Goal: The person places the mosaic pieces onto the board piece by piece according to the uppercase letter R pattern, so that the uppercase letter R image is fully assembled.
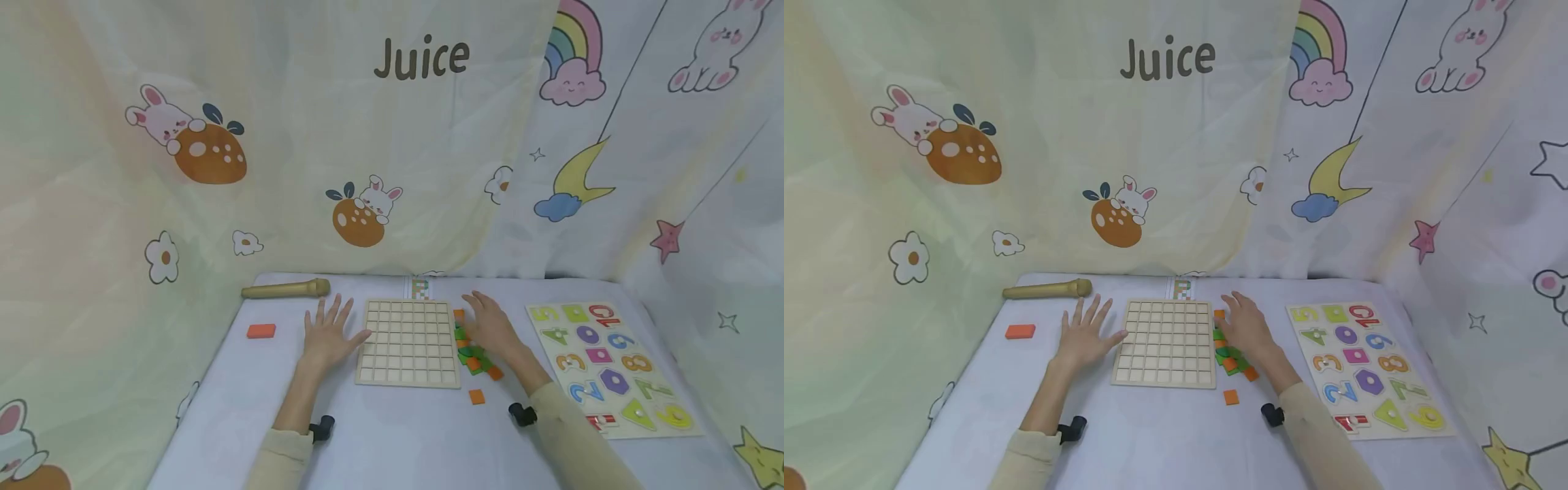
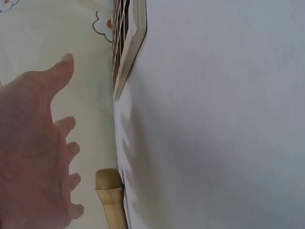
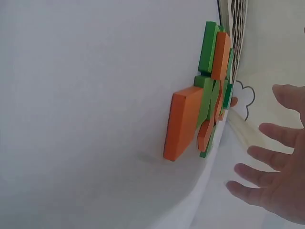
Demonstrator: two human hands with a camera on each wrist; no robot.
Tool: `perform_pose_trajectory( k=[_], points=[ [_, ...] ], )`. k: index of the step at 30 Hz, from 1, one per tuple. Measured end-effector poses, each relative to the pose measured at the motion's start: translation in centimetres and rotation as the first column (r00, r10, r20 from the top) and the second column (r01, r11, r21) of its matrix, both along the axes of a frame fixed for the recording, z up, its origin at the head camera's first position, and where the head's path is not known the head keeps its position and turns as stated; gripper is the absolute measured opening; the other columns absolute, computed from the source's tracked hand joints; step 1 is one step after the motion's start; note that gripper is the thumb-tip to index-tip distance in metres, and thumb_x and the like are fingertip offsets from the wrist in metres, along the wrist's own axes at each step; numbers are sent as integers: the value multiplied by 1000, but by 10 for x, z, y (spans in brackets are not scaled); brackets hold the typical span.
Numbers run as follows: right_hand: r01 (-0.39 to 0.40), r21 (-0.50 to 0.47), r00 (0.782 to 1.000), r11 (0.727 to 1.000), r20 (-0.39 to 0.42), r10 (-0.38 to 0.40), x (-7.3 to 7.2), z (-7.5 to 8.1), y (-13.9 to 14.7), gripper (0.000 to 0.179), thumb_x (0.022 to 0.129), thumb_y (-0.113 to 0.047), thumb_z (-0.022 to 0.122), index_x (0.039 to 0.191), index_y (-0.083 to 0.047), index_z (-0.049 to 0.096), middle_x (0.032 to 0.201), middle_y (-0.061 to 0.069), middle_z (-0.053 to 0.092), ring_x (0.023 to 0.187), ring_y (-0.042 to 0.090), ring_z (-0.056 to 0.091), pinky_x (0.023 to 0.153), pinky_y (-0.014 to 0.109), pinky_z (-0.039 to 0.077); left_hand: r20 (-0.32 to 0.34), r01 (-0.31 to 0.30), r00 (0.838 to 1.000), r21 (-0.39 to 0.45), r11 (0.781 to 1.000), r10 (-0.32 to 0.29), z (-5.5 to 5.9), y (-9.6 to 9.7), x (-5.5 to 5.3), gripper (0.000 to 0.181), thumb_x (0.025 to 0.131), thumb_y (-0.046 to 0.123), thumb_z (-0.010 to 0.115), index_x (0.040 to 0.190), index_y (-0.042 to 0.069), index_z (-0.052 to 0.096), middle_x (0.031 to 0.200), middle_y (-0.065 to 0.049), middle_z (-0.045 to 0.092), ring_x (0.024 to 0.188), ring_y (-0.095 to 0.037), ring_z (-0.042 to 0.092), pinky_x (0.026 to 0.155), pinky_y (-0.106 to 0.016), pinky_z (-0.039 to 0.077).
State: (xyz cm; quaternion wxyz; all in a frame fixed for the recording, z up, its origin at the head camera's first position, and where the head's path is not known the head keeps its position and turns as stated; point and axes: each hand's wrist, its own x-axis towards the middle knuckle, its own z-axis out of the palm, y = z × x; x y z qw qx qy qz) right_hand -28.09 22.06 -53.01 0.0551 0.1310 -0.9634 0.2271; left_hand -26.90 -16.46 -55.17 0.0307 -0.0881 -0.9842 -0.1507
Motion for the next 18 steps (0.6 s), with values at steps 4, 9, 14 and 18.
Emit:
perform_pose_trajectory(
  k=[4, 9, 14, 18],
  points=[
    [67, -56, 996, 996, 70, -63, -12, 0, 0, 47, 104, -27, 64, 142, -1, 61, 142, 26, 59, 126, 46, 58, 102, 60, 52, 31, 11, 999, 5, 1000, -11, 3, 6, 2, 92, 97, 74, 50, 168, 21, 24, 175, -10, 13, 160, -45, 1, 123, -73, -2],
    [96, -96, 990, 991, 117, -84, -27, 1, -1, 43, 102, -31, 67, 136, -5, 68, 132, 17, 68, 111, 34, 68, 86, 50, 60, 65, 17, 998, 4, 1000, -17, 9, 16, 6, 90, 97, 69, 54, 167, 18, 28, 174, -12, 16, 160, -44, 2, 124, -71, 0],
    [95, -84, 989, 992, 118, -85, -35, 0, -6, 43, 98, -29, 72, 133, -4, 69, 124, 16, 72, 104, 31, 71, 79, 45, 61, 92, 39, 995, 1, 999, -39, 15, 21, 12, 92, 94, 67, 62, 165, 15, 33, 173, -14, 20, 159, -45, 6, 124, -71, 5],
    [125, -45, 986, 991, 112, -120, -36, -2, -10, 39, 96, -26, 76, 127, -3, 72, 115, 14, 75, 98, 29, 72, 77, 44, 61, 123, 75, 990, -10, 997, -74, 14, 25, 14, 105, 86, 71, 70, 165, 12, 32, 173, -13, 21, 159, -45, 8, 124, -71, 7]
  ],
)
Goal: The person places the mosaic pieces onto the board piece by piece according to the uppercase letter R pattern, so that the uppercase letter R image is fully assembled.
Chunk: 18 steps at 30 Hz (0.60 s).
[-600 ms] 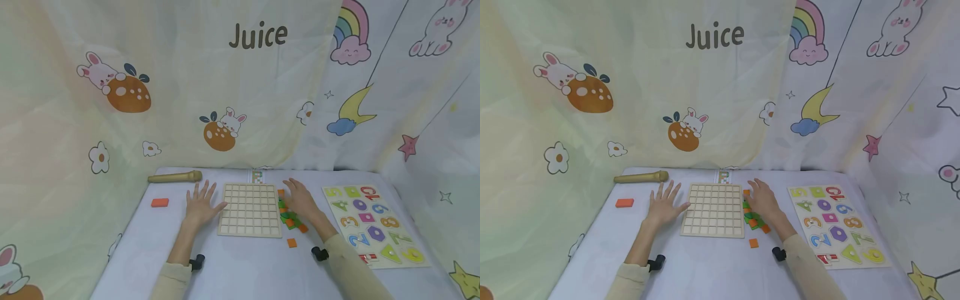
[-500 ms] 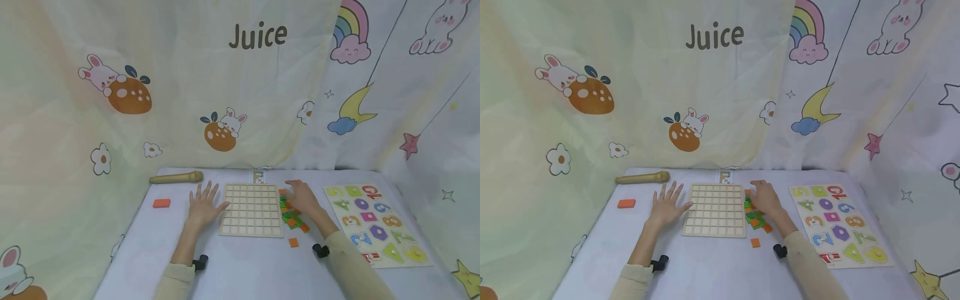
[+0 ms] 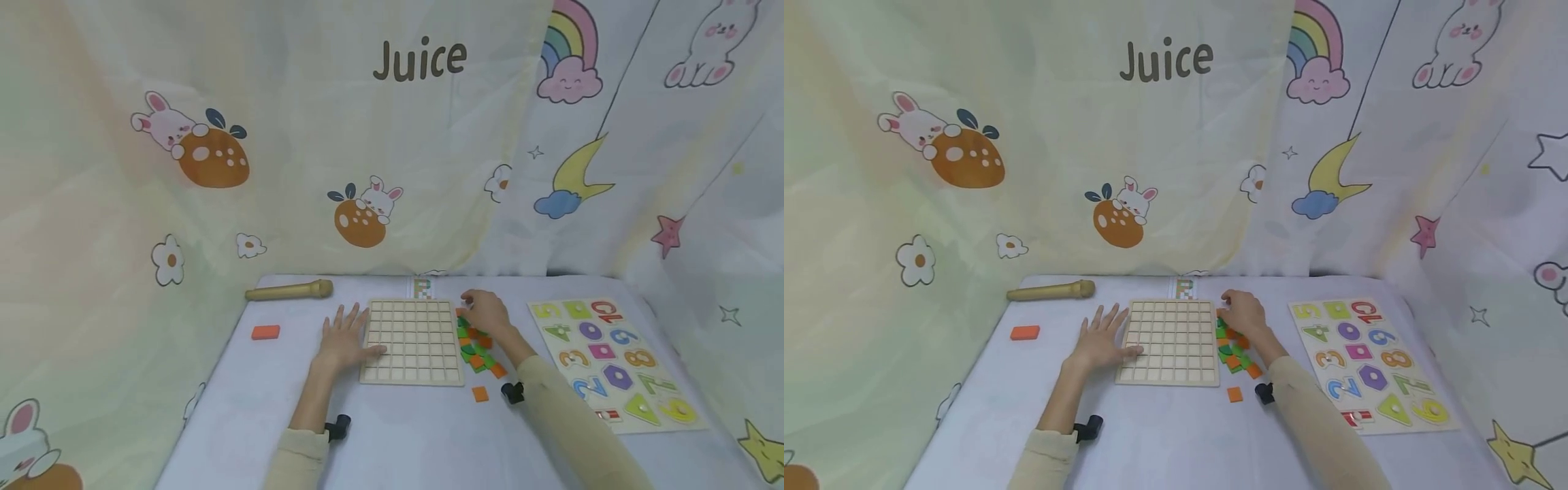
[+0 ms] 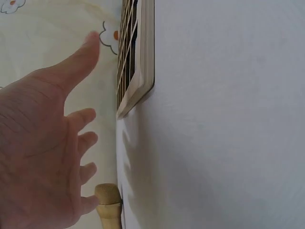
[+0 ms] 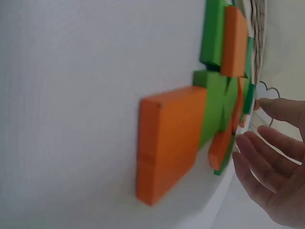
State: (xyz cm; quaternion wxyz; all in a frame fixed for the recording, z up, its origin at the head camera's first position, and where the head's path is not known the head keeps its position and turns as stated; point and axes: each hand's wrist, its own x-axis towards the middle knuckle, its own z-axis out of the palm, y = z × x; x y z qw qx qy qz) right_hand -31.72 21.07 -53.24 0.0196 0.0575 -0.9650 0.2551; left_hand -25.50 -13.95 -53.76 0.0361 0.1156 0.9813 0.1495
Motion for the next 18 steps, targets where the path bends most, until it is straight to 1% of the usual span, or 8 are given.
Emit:
perform_pose_trajectory(
  k=[2, 5, 7, 9, 11, 14, 18],
  points=[
    [11, 11, 1000, 1000, -4, -11, 0, 1, -4, 38, 94, -24, 77, 124, -2, 73, 110, 13, 76, 92, 27, 72, 73, 42, 60, 11, 16, 1000, -6, 1000, -16, -1, 0, 1, 116, 79, 74, 76, 165, 10, 31, 173, -14, 22, 159, -45, 10, 124, -71, 9],
    [25, 21, 1000, 999, 2, -25, -2, 1, -8, 34, 93, -19, 78, 122, -2, 74, 103, 10, 76, 82, 23, 70, 64, 37, 58, 57, 44, 997, -2, 999, -44, -3, 2, 2, 129, 70, 73, 83, 165, 6, 27, 173, -14, 20, 159, -45, 9, 124, -70, 9],
    [28, 18, 1000, 999, 8, -28, -3, 1, -9, 32, 93, -16, 78, 121, -2, 74, 100, 9, 75, 78, 21, 68, 60, 34, 56, 90, 62, 994, 1, 998, -62, -2, 4, 2, 135, 66, 72, 87, 165, 4, 26, 173, -15, 20, 159, -45, 10, 124, -70, 9],
    [28, 18, 999, 999, 16, -29, -5, 1, -9, 31, 92, -13, 78, 120, -2, 75, 98, 9, 75, 77, 21, 68, 61, 34, 56, 131, 74, 989, -1, 997, -73, -2, 4, 3, 138, 64, 71, 88, 165, 4, 23, 173, -14, 19, 159, -44, 9, 125, -69, 9],
    [28, 14, 999, 1000, 24, -28, -6, 2, -9, 30, 91, -13, 79, 119, -2, 75, 98, 9, 75, 77, 22, 68, 63, 36, 57, 155, 80, 985, -11, 997, -77, 0, 5, 4, 140, 62, 70, 89, 166, 4, 23, 174, -13, 18, 159, -43, 9, 125, -69, 9],
    [32, 7, 999, 999, 36, -32, -7, 2, -8, 34, 89, -16, 83, 119, -3, 75, 98, 9, 75, 79, 22, 68, 66, 38, 58, 170, 80, 983, -29, 996, -74, 1, 6, 5, 140, 61, 70, 90, 166, 5, 24, 174, -11, 18, 160, -42, 9, 125, -69, 10],
    [28, -9, 999, 1000, 42, -28, -9, 0, -4, 38, 87, -18, 86, 121, -3, 75, 98, 9, 76, 78, 21, 69, 67, 39, 59, 165, 79, 983, -20, 997, -75, 1, 6, 5, 140, 61, 68, 92, 165, 3, 25, 173, -13, 19, 159, -43, 10, 125, -69, 11]
  ],
)
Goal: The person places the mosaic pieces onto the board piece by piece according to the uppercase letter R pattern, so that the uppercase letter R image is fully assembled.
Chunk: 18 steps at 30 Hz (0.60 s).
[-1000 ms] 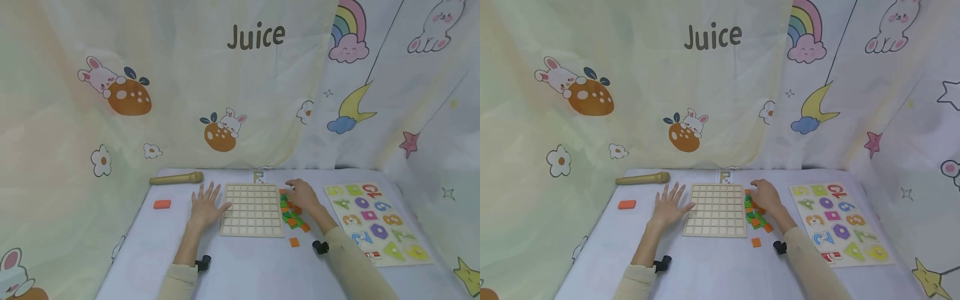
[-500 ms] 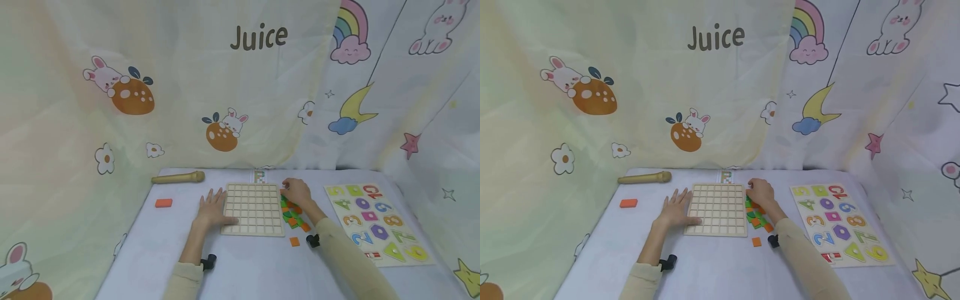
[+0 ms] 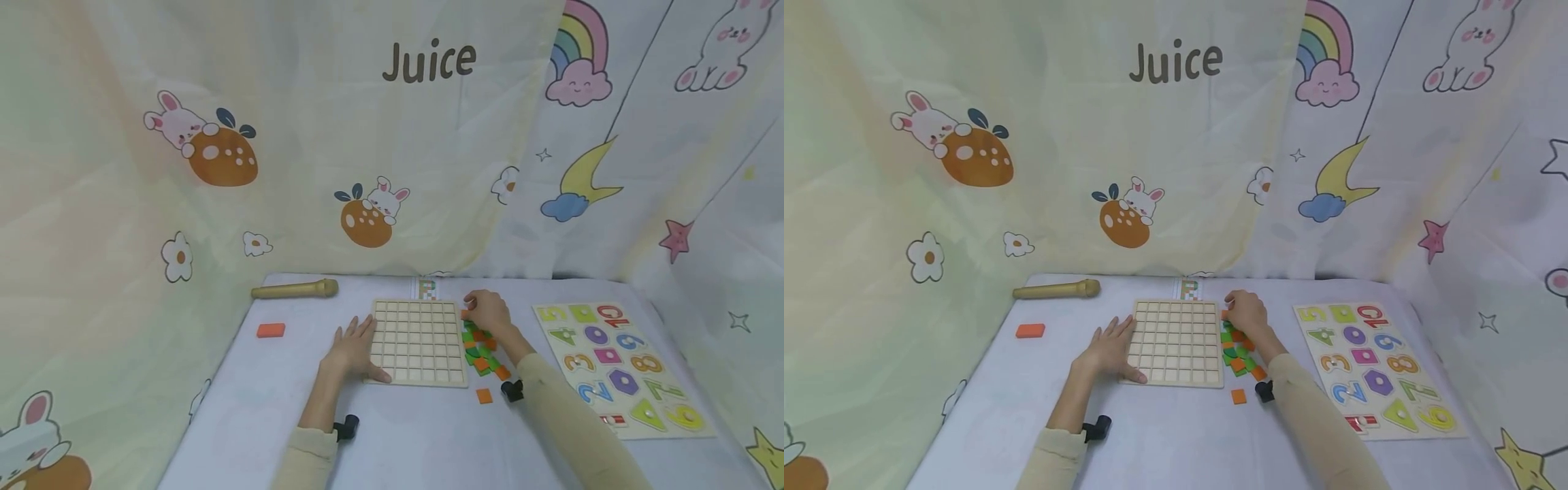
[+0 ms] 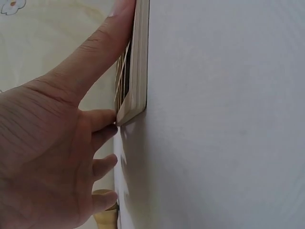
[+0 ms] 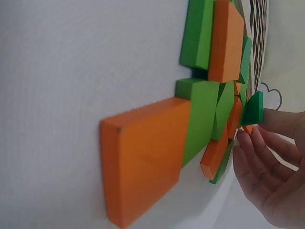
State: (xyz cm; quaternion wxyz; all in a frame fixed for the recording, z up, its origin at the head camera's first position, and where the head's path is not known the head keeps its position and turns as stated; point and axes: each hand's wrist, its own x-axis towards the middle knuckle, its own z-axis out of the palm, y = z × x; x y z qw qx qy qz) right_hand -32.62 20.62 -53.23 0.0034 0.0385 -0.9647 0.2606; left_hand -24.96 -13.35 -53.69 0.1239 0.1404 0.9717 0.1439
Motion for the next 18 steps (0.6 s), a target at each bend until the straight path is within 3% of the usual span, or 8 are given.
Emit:
perform_pose_trajectory(
  k=[5, 10, 14, 18],
  points=[
    [15, -87, 1000, 996, 29, -13, -3, -2, 6, 37, 87, -15, 86, 120, -4, 75, 96, 7, 74, 79, 22, 67, 65, 35, 57, -6, -3, 1000, 3, 1000, 3, -9, 1, -4, 144, 58, 69, 92, 165, 3, 23, 174, -13, 18, 159, -43, 8, 125, -69, 9],
    [41, -186, 999, 982, 34, -35, -6, 5, 9, 34, 86, -10, 83, 119, -4, 75, 96, 7, 74, 84, 25, 66, 72, 37, 56, -24, -1, 1000, -24, 1000, 0, -22, 0, -10, 147, 56, 74, 89, 166, 6, 20, 174, -11, 16, 160, -41, 7, 125, -69, 9],
    [20, -238, 1000, 971, -13, -24, -7, 13, 7, 32, 88, -7, 80, 119, -2, 75, 97, 11, 77, 85, 28, 69, 75, 41, 57, -21, 0, 1000, -25, 1000, -1, -19, 0, -8, 147, 56, 74, 89, 167, 6, 20, 174, -11, 16, 160, -41, 7, 124, -71, 6],
    [14, -348, 1000, 938, 3, -14, -8, 17, 2, 34, 90, -9, 81, 122, 0, 74, 103, 15, 78, 86, 29, 74, 76, 42, 62, -15, -1, 1000, -21, 1000, 0, -6, 0, -2, 146, 55, 71, 91, 165, 4, 23, 173, -13, 20, 159, -42, 10, 124, -72, 6]
  ],
)
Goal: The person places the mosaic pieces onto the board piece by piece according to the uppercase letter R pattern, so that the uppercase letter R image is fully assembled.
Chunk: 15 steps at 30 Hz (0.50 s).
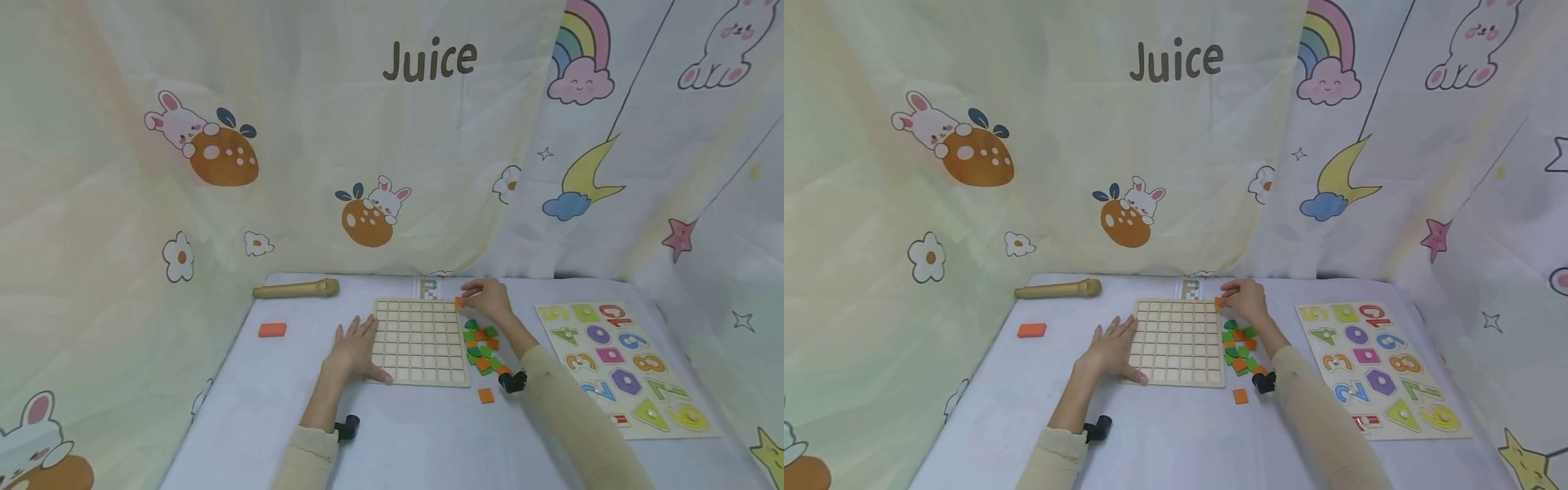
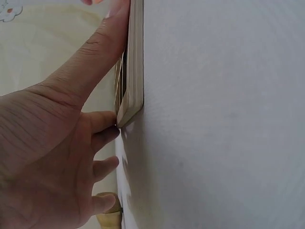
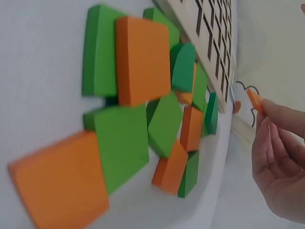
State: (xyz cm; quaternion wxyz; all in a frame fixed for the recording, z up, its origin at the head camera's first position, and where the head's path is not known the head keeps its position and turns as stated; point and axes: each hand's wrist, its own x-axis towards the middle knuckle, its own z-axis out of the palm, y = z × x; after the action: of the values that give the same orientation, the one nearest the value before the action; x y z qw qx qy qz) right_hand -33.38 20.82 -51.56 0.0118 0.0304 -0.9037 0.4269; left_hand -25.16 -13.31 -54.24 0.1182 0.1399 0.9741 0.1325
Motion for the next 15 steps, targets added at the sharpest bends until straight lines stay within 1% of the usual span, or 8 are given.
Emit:
perform_pose_trajectory(
  k=[3, 5, 7, 10, 15],
  points=[
    [10, -147, 998, 989, 62, -1, -2, 0, -6, 37, 90, -9, 82, 124, 1, 73, 108, 18, 77, 89, 27, 76, 83, 46, 64, -6, 1, 1000, -5, 1000, -1, 6, 1, 4, 144, 56, 70, 92, 165, 4, 25, 172, -14, 23, 159, -42, 13, 124, -71, 8],
    [17, -227, 995, 974, 100, 6, -3, 0, -11, 38, 90, -9, 83, 125, 2, 72, 111, 20, 77, 91, 26, 76, 89, 48, 62, -7, 1, 1000, -14, 1000, -1, 7, 1, 5, 144, 56, 71, 91, 165, 4, 25, 172, -14, 22, 159, -42, 13, 124, -70, 9],
    [20, -286, 992, 958, 129, 17, -3, 0, -16, 40, 90, -10, 83, 126, 2, 72, 113, 20, 76, 93, 25, 76, 93, 50, 61, -11, 0, 1000, -20, 1000, 0, 8, 1, 5, 144, 55, 71, 91, 165, 4, 26, 172, -14, 23, 159, -42, 14, 124, -70, 10],
    [10, -323, 988, 946, 147, 40, -4, 2, -25, 40, 90, -10, 83, 126, 2, 72, 113, 20, 76, 95, 26, 76, 94, 50, 60, -13, -4, 1000, -22, 1000, 4, 8, 2, 5, 146, 53, 72, 91, 165, 4, 27, 172, -14, 24, 159, -42, 15, 124, -70, 11],
    [-16, -319, 988, 948, 138, 63, -7, -1, -41, 39, 89, -8, 84, 124, 3, 72, 110, 19, 77, 95, 25, 75, 91, 44, 62, -14, -1, 1000, -31, 1000, 1, 6, 1, 2, 147, 51, 72, 91, 165, 4, 27, 172, -14, 24, 159, -42, 15, 124, -70, 10]
  ],
)
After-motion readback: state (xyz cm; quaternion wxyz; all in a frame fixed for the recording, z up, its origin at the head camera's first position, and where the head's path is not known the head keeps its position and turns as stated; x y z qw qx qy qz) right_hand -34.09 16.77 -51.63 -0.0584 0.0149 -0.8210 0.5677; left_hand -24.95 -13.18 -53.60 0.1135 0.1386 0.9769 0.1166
